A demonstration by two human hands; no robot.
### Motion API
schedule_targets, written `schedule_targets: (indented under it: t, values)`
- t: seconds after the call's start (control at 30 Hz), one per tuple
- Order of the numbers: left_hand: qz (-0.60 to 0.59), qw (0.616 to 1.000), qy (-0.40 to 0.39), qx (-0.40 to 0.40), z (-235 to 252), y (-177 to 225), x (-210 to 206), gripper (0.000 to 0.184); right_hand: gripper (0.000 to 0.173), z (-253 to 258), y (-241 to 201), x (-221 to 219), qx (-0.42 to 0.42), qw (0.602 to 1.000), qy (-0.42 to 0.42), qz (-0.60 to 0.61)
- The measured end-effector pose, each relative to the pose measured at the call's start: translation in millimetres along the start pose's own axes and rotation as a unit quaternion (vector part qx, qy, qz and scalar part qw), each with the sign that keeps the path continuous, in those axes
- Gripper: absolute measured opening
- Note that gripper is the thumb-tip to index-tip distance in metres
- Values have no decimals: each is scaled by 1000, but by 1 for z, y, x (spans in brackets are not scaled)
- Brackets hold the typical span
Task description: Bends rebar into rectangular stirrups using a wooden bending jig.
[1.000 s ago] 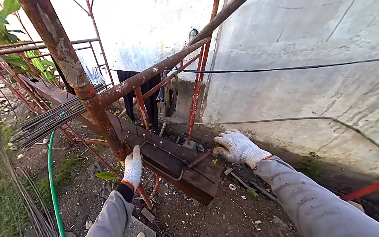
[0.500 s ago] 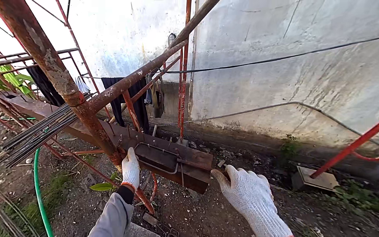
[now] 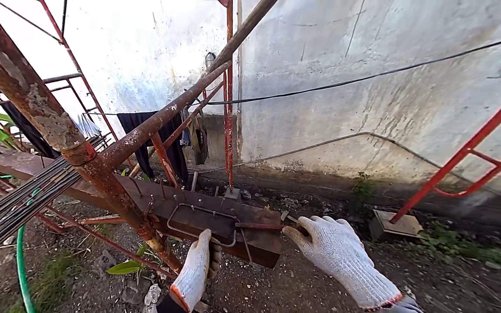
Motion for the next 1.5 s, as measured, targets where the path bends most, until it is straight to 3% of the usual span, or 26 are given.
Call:
schedule_targets:
  t: [0.37, 0.6, 0.73, 0.83, 0.93, 1.07, 1.33, 1.5]
  values:
    - [47, 993, -104, 40, 1, 13, 1, 56, 68, -30, -19, -1, -121, 991, -52, -5]
    - [28, 981, -190, 43, 6, 10, 2, 56, 52, -26, -33, 28, -104, 993, -18, -46]
    - [58, 973, -220, 29, 12, 19, 19, 51, 60, -20, -26, 25, -81, 994, -14, -66]
    - [31, 986, -167, 5, 18, 21, 49, 55, 61, -17, -22, 26, -52, 996, 11, -76]
    - [-25, 998, -35, -45, 28, 36, 85, 66, 61, -14, -18, 26, -33, 996, 22, -82]
    - [-35, 991, 91, -86, 41, 46, 105, 60, 64, -13, -14, 24, -26, 996, 27, -80]
    - [-15, 977, 161, -138, 48, 34, 106, 53, 62, -2, -1, 11, -18, 999, -13, -44]
    - [96, 958, 217, -159, 49, 35, 111, 57, 64, -1, 0, 4, -15, 999, -6, -31]
Point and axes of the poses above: each hand's wrist, its own z-axis towards the middle knuckle, its own x-axis out of the back of the hand, y = z × x, the point moved 7 cm from there along z, towards the middle knuckle, and after that the axes turned 8 degrees about z, right-handed, at the moved point
